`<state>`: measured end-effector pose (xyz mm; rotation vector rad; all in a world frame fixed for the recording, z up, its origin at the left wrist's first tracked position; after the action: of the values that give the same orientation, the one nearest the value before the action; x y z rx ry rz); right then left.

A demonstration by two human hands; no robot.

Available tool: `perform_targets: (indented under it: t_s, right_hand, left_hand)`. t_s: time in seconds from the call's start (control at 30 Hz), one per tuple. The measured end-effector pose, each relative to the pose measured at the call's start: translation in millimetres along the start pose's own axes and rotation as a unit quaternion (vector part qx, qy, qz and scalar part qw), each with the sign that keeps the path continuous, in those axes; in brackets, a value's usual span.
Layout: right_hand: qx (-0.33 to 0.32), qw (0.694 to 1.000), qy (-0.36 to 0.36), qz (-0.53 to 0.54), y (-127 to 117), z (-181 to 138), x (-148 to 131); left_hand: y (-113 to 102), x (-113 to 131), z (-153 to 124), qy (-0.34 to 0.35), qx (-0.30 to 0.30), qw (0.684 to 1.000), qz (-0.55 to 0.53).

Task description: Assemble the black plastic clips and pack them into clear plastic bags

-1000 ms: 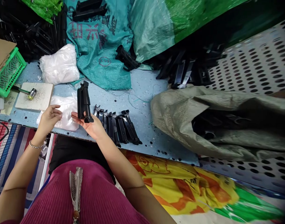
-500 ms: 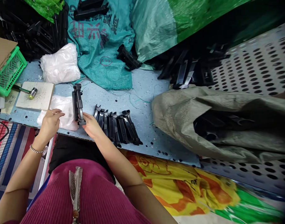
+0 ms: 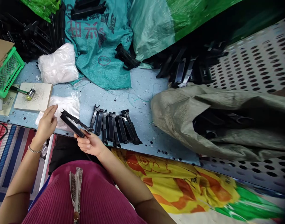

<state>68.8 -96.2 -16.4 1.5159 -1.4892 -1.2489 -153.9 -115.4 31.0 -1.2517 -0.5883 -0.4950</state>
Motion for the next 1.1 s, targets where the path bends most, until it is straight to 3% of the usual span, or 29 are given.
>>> perform_targets:
  t_s: [0.1,0.2,0.27,0.47,0.53,0.6,0.67,0.73,0.77,0.83,0.9,0.93,1.0,1.07,1.1]
  right_hand:
    - [0.025,0.999,-0.021,-0.014,1.6,0.4,-1.1]
    - [0.102,0.985,-0.099,-0.100,8.0,-6.8,-2.0]
    - [0.106,0.982,-0.103,-0.121,13.4,-11.4,-0.4]
    - [0.000,1.000,-0.010,-0.005,17.1,-4.2,5.8]
    - [0.015,0.999,-0.016,-0.042,14.5,2.9,8.2]
    - [0.090,0.984,-0.085,-0.128,13.7,7.0,8.8]
    - [0.192,0.927,-0.177,-0.269,20.1,4.2,8.1]
    - [0.235,0.847,-0.219,-0.423,36.2,-3.6,8.2]
    - [0.215,0.818,-0.217,-0.487,46.3,-8.2,8.5]
    - [0.114,0.782,-0.186,-0.584,64.8,-18.6,7.4]
    - [0.067,0.721,-0.165,-0.670,71.6,-30.8,-1.5]
    - [0.107,0.667,-0.171,-0.717,68.6,-36.8,-10.0]
    - [0.273,0.514,-0.191,-0.791,53.2,-47.8,-31.3]
    - [0.402,0.365,-0.186,-0.819,34.0,-54.1,-48.2]
    - [0.423,0.317,-0.172,-0.832,25.6,-54.6,-53.0]
  left_hand:
    - [4.3,36.8,-22.5,0.139,-0.056,0.989,-0.019]
    - [2.1,62.7,-38.9,0.177,-0.099,0.977,-0.064]
    - [-3.9,63.3,-42.0,0.167,-0.085,0.980,-0.067]
    - [-4.3,39.2,-43.6,0.177,0.040,0.983,0.021]
    - [5.3,44.6,-49.6,0.210,0.018,0.978,0.008]
    - [13.4,55.9,-56.5,0.241,-0.027,0.970,-0.021]
    - [13.6,67.6,-61.9,0.242,-0.075,0.967,-0.041]
    - [-0.3,77.3,-67.1,0.224,-0.109,0.968,-0.034]
    - [-13.2,80.4,-70.6,0.211,-0.118,0.970,-0.023]
    - [-47.9,79.3,-80.9,0.170,-0.130,0.977,0.003]
    - [-81.8,61.5,-95.4,0.099,-0.159,0.982,0.021]
    - [-92.3,44.7,-103.6,0.049,-0.195,0.979,0.029]
    - [-93.7,-1.2,-119.3,-0.046,-0.259,0.964,0.027]
    - [-66.3,-55.5,-132.8,-0.178,-0.338,0.924,0.035]
    - [-45.2,-80.5,-138.3,-0.249,-0.369,0.895,0.033]
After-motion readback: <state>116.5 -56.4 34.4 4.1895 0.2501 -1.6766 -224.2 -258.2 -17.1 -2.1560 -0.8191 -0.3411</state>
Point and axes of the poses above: each hand's wrist, its own z-axis towards the middle knuckle, its own y-axis out of the palm, x = y × z, the point moved 2 cm from there along z, towards the middle knuckle
